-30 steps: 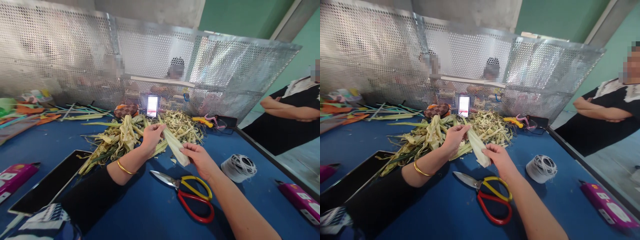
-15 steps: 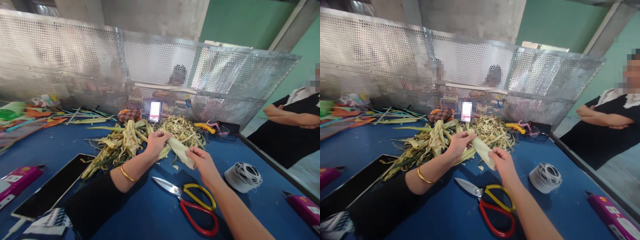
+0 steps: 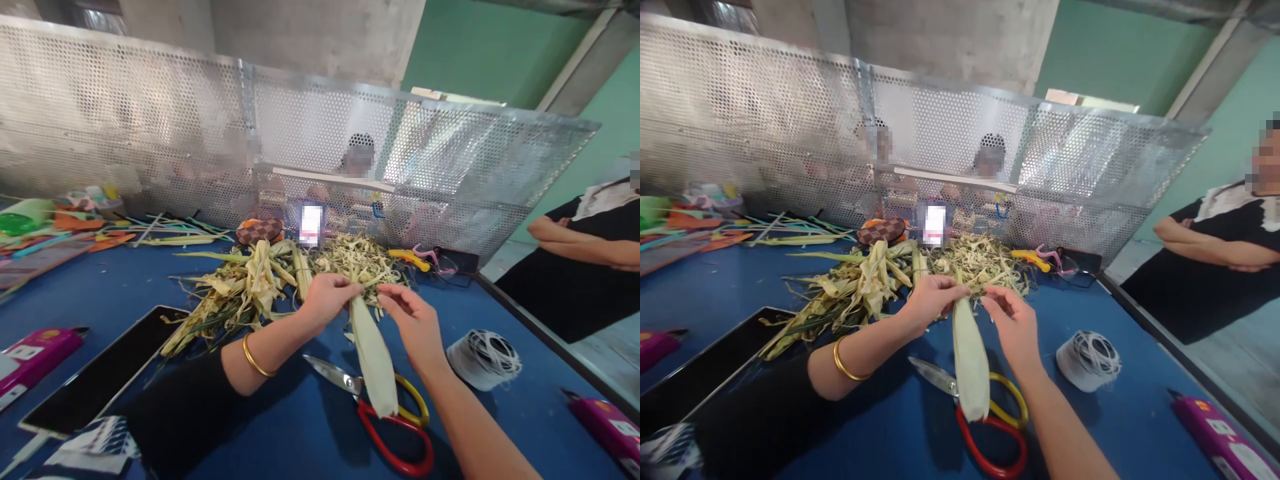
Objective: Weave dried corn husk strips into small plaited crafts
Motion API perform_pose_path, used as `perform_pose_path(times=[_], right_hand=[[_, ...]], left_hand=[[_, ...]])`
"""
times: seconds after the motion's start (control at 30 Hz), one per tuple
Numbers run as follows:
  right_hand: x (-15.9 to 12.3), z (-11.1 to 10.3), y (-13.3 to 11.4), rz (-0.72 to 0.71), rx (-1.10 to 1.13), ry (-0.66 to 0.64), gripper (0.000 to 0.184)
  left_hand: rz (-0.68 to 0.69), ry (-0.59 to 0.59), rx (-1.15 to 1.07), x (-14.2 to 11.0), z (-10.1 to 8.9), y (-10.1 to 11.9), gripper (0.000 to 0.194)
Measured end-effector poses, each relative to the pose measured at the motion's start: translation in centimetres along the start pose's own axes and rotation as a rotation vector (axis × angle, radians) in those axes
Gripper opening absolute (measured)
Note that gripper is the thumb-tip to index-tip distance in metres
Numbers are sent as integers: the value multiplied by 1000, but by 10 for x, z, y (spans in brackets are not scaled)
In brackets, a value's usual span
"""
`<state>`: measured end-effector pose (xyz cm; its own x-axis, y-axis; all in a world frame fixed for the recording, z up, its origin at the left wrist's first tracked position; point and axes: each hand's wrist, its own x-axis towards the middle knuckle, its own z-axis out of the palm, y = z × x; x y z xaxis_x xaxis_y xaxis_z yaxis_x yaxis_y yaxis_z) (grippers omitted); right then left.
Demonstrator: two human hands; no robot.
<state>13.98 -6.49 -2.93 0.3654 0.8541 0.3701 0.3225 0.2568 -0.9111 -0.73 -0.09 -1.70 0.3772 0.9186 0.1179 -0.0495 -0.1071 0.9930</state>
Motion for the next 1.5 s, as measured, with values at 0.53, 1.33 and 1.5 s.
perform_pose_path(times=[0.53, 1.33, 1.5], right_hand=[[-4, 0, -8, -92, 14, -110, 8], [-7, -20, -37, 26, 505, -18, 19], [7, -23, -22, 50, 604, 278, 15]], left_hand=[[-172, -359, -114, -12, 10, -5, 36], [26, 176, 274, 32, -28, -22, 24], [139, 232, 515, 37, -44, -19, 24]])
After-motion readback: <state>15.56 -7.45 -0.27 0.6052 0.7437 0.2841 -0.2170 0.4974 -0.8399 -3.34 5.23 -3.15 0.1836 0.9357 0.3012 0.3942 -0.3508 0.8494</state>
